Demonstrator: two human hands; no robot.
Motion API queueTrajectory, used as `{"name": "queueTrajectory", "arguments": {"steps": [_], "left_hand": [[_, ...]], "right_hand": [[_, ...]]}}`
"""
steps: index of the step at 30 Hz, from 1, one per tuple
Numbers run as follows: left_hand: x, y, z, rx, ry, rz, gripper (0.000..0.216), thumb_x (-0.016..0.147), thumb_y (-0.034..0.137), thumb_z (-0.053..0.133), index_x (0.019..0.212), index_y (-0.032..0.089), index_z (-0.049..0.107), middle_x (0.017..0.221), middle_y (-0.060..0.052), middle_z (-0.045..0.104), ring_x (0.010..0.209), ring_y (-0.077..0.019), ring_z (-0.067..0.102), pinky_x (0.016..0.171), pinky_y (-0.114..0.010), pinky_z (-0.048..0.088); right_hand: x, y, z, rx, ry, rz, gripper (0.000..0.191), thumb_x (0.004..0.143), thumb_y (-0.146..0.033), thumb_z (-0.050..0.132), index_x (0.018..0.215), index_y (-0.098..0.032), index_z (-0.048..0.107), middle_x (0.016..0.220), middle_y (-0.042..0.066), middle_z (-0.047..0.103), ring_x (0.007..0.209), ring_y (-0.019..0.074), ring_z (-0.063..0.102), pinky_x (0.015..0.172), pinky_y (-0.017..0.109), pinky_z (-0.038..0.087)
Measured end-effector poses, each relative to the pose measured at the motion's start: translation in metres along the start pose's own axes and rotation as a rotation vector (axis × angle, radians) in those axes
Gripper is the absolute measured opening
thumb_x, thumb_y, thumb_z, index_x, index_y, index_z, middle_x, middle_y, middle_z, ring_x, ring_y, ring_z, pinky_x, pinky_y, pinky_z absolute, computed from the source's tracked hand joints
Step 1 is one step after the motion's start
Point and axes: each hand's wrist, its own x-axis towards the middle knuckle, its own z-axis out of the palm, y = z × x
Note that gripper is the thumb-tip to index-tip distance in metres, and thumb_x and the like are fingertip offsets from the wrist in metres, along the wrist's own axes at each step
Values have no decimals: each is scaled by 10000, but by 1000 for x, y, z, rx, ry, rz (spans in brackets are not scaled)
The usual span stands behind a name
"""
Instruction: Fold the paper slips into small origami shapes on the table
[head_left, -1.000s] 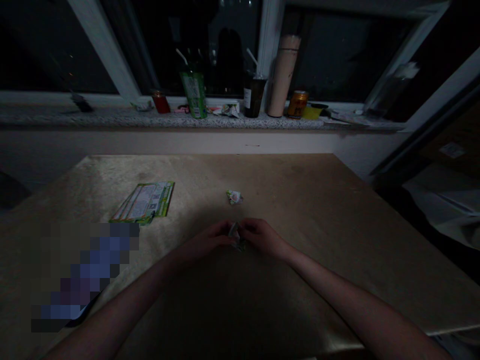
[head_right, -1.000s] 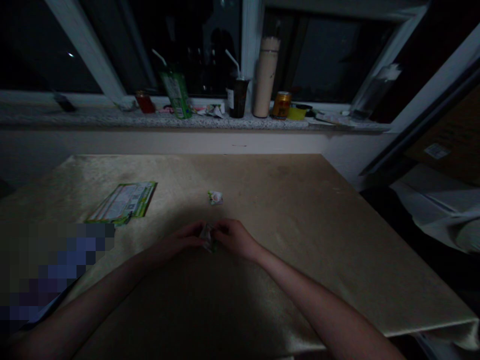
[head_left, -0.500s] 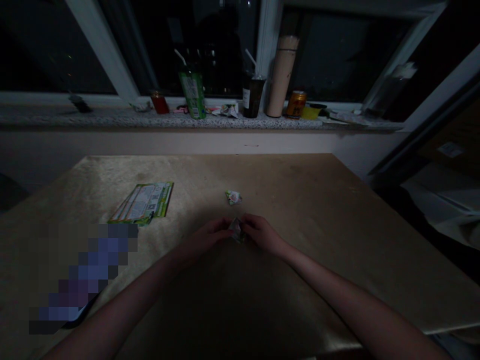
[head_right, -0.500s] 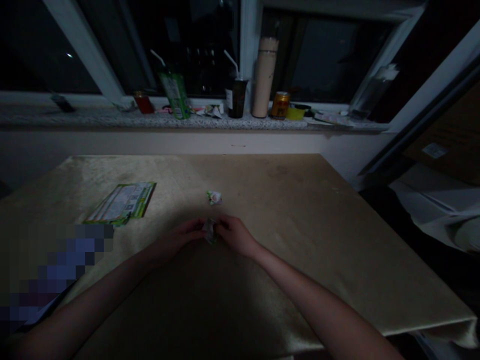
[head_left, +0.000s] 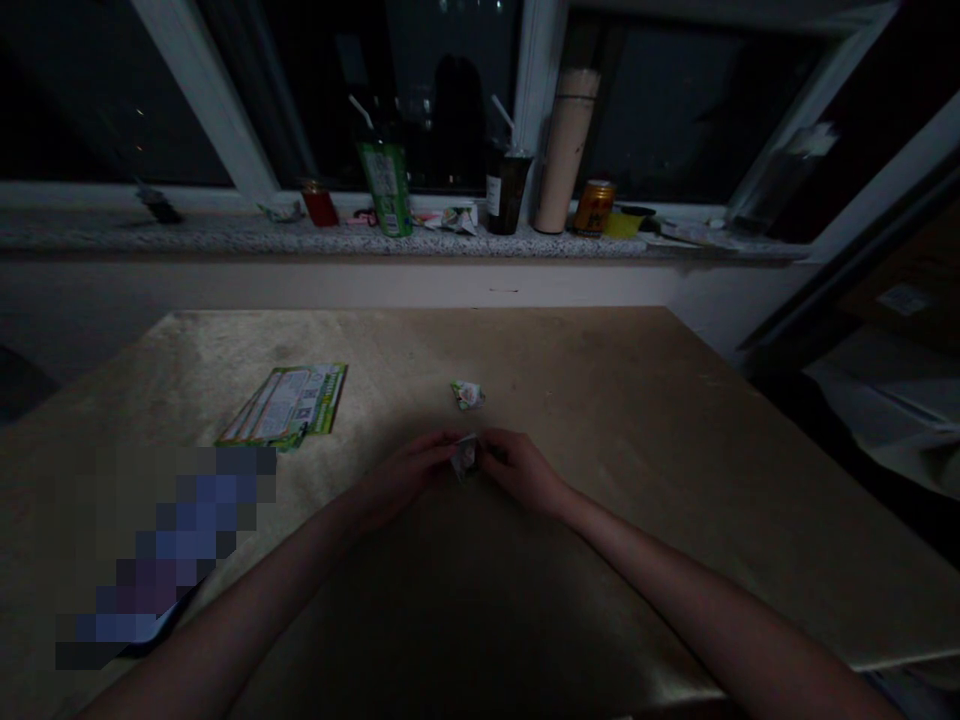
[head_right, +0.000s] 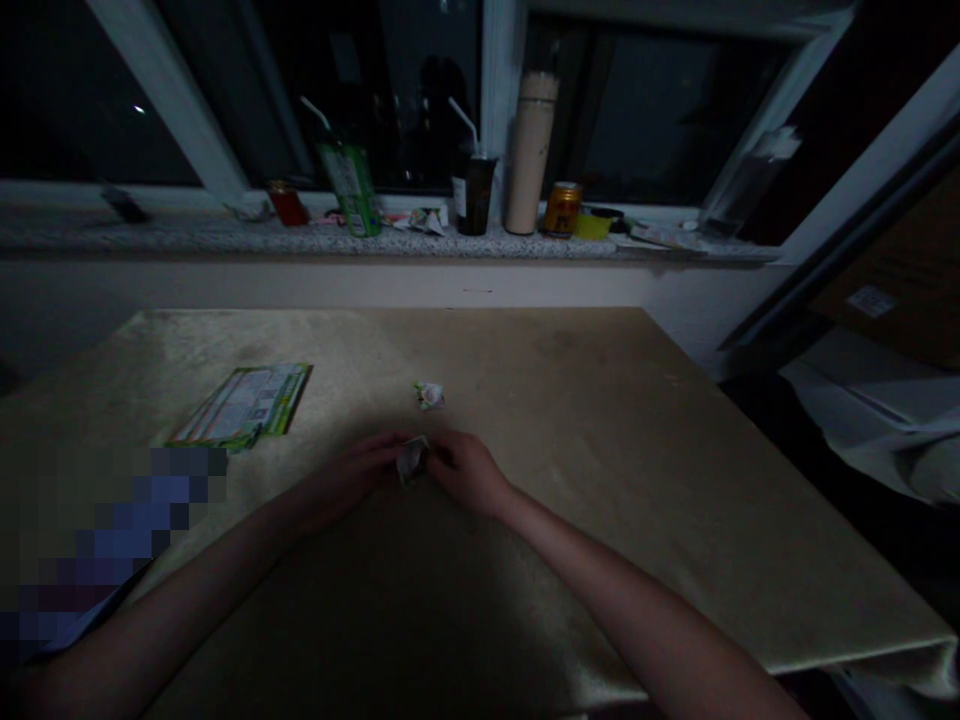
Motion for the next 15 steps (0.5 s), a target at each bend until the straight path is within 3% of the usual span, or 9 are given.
{"name": "queueTrajectory", "arguments": {"steps": [6,15], "left_hand": [[3,2,0,-56,-24,-17,156,752,262,709,879,170,709,871,-29,673,844,-177,603,814,-275,431],[3,1,-4,-53,-30,-3,168,767,272,699,899,169,708,919,-44,670,896,-202,603,839,-298,434]], "right_hand": [[3,1,-1,112,-10,51,164,840,-235,503,724,-152,584,644,-13,538,609,118,465,572,212,346],[4,3,-2,156,-29,84,184,837,-255,493,734,-149,601,655,-11,558,629,121,489,593,216,368]]}}
